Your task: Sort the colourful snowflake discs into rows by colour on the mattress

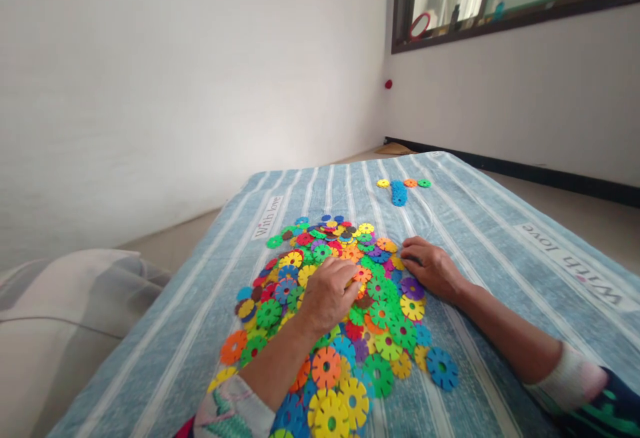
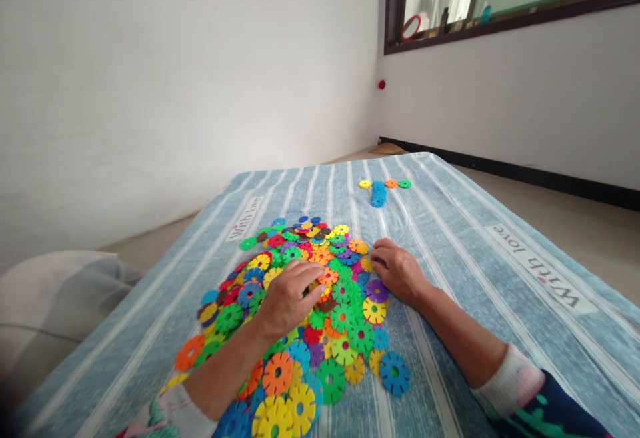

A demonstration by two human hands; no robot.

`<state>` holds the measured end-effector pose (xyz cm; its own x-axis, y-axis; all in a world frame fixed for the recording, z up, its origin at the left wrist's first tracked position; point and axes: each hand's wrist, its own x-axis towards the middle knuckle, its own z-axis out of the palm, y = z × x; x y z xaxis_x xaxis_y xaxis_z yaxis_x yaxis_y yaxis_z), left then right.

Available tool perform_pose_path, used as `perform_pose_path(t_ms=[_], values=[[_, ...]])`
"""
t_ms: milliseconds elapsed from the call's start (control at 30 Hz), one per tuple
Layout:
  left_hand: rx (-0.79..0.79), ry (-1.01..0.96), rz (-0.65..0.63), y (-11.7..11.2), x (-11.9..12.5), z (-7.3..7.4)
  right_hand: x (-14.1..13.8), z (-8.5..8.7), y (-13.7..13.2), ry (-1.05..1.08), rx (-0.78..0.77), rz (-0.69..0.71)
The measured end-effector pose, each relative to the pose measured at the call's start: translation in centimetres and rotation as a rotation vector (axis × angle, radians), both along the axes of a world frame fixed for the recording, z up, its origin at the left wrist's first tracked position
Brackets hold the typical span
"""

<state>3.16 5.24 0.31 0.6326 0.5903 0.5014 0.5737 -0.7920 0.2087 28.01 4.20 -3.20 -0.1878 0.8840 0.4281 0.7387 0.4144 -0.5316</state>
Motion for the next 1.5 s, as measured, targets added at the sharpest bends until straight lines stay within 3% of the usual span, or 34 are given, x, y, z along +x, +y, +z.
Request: perform_pose_path(t_ms=[367,700,1067,1167,1300,1500], values=[[0.041,0.001,0.043,0.0,0.0,-0.3,0.3,-0.6,-0.2,-0.012,0.017,-0.008],[0.054,-0.129,0.288,0.6,-1.2,0.0,0.2,-0.4,-0.2,-0.015,0.015,-0.02],[0.04,-0.168,0.303,0.8,-1.3,0.0,0.1,-0.4,-0.1,-0.015,0.017,-0.011],[0.034,-0.212,0.272,0.6,-1.2,0.0,-0.1,-0.5,-0.2,-0.005,0.042,-0.027],[0.022,-0.229,0.134,-0.1,-0.9,0.2,-1.0,-0.1,-0.8,0.021,0.134,-0.056],[0.005,-0.182,-0.085,-1.0,-0.2,0.5,-3.5,1.5,-2.5,0.147,0.076,0.107]])
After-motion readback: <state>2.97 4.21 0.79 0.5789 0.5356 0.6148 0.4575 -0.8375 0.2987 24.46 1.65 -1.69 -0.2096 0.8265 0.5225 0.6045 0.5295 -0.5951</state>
